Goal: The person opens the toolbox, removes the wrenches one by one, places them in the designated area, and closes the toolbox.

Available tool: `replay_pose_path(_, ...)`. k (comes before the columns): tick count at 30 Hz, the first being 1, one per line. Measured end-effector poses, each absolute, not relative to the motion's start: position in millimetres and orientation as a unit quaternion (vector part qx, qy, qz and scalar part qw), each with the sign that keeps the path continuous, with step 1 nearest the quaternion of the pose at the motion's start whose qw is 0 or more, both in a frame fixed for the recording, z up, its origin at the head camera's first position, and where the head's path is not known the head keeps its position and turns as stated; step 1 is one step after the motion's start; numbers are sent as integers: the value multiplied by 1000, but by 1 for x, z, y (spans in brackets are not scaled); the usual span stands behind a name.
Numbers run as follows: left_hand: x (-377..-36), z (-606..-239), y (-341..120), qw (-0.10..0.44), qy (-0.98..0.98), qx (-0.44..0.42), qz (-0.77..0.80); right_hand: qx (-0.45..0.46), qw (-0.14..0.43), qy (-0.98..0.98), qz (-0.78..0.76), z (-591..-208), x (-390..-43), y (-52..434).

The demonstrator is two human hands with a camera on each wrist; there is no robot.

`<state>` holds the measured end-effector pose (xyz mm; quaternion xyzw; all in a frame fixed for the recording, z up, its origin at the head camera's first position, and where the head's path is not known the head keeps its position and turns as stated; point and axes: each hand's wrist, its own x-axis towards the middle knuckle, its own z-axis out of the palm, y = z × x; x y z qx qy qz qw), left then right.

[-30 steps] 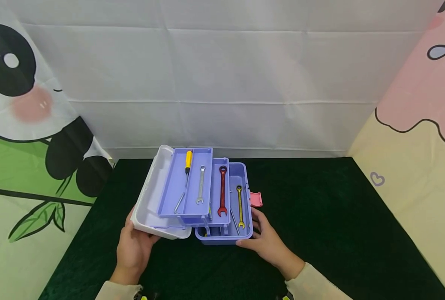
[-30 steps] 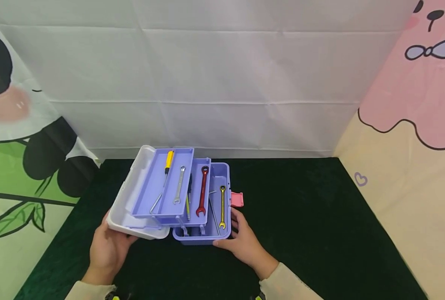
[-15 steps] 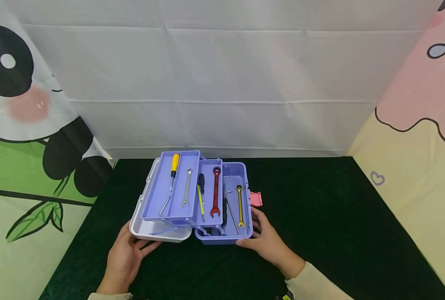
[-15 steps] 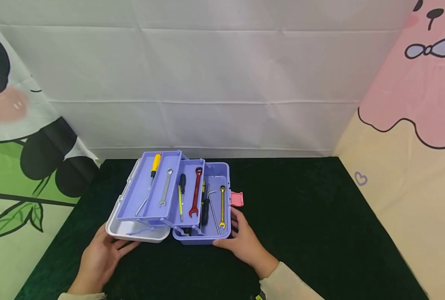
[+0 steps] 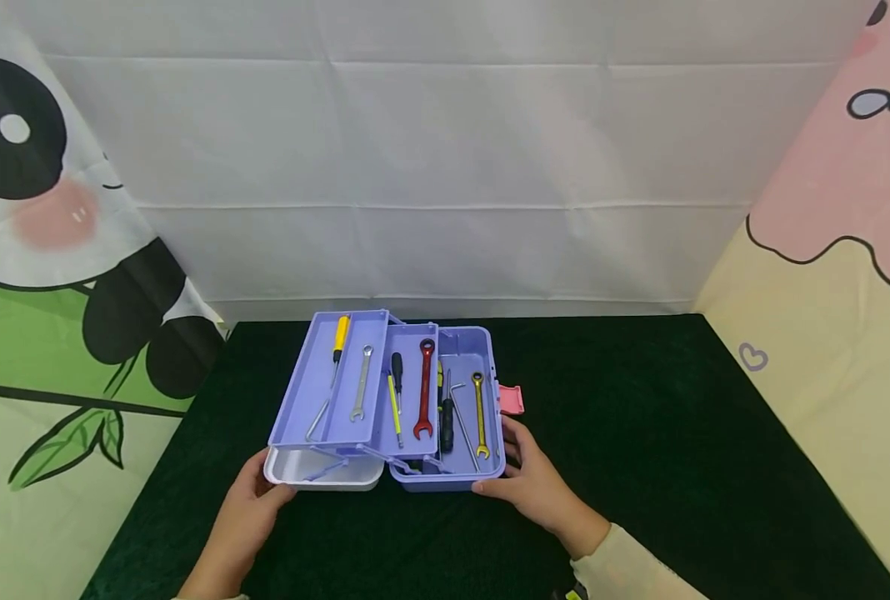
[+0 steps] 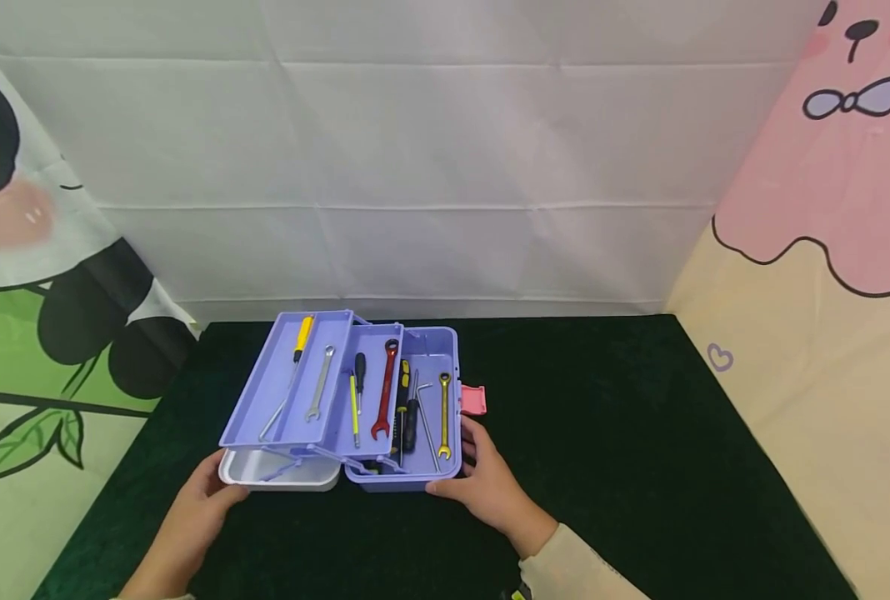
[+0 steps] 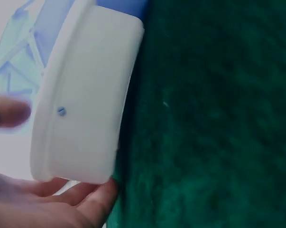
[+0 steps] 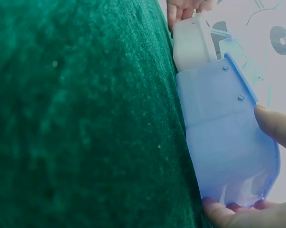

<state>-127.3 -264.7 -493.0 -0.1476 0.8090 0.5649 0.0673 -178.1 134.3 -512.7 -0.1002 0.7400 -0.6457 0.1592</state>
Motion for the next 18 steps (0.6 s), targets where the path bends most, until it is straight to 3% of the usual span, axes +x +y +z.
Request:
replay_pose_path(7,-132,-501,-264,72,890,-91,442,-100,150,744,-644,-513,-178,135)
replay_pose_path(18,-146,-501,-262,13,882,-20,471,-105,150,741,-646,-512,-177,133)
